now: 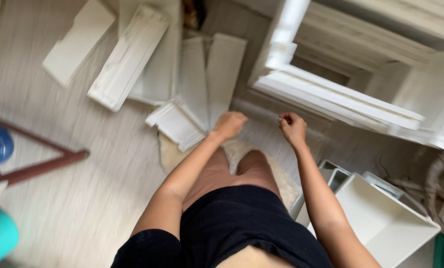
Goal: The person assembles a white plastic storage unit by hand. They connect side panels to a base frame, insert a middle shelf, and attach a top lid, securing each piece by snapping the interlocking tabs into place.
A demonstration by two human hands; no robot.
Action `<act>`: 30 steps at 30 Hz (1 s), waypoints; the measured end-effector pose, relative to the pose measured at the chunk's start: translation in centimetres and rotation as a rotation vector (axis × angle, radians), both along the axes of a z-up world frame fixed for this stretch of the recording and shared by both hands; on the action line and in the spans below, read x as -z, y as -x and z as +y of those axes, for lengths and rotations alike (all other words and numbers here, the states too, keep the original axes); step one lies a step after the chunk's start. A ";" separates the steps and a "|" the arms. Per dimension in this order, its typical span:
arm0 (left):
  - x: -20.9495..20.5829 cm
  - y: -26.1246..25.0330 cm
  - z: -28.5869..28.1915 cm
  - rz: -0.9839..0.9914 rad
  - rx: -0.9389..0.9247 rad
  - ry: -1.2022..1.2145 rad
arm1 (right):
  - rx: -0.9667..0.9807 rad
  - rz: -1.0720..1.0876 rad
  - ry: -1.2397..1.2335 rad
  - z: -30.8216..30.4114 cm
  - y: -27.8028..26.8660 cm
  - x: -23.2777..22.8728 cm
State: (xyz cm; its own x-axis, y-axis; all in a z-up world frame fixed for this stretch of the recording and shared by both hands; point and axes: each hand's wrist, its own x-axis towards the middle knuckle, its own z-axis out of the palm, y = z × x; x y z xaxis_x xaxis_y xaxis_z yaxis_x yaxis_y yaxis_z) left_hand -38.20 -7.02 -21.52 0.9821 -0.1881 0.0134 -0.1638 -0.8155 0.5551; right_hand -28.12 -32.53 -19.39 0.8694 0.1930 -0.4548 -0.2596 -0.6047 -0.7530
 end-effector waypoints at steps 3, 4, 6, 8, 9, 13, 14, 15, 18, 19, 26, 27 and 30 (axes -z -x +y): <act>3.5 7.3 10.2 0.097 -0.388 -0.047 | -0.209 0.056 0.026 6.8 1.3 1.9; 4.3 9.4 13.0 0.211 -0.506 -0.133 | -0.264 0.075 0.025 8.8 1.7 2.4; 6.2 10.7 18.7 0.405 -0.693 -0.259 | -0.367 0.059 0.035 13.3 2.0 3.4; 8.2 12.6 21.5 0.574 -0.784 -0.277 | -0.474 0.051 0.057 15.9 4.0 4.0; 9.5 12.4 22.9 0.622 -0.804 -0.265 | -0.528 0.025 0.060 17.4 4.5 4.5; 14.6 9.4 25.5 0.449 -0.648 -0.392 | -0.605 0.049 0.059 20.8 5.3 5.1; 15.4 9.2 25.4 0.491 -0.673 -0.400 | -0.616 0.059 0.066 21.0 5.6 4.9; 15.8 9.1 25.2 0.527 -0.696 -0.408 | -0.623 0.062 0.072 21.2 5.7 4.6; 14.3 9.2 23.0 0.714 -0.516 -0.340 | -0.631 0.079 0.096 20.6 6.3 2.7; 13.0 8.1 22.1 0.662 -0.383 -0.315 | -0.622 0.062 0.105 20.7 5.1 2.0; -6.8 1.1 4.0 0.096 0.241 -0.241 | -0.666 0.006 -0.212 13.1 4.6 -7.8; -10.0 -0.5 1.4 0.108 0.294 -0.158 | -0.650 0.067 -0.145 10.2 3.9 -9.6; -19.4 -4.1 -7.1 0.081 0.552 -0.060 | -0.621 0.141 -0.064 -1.2 2.8 -15.5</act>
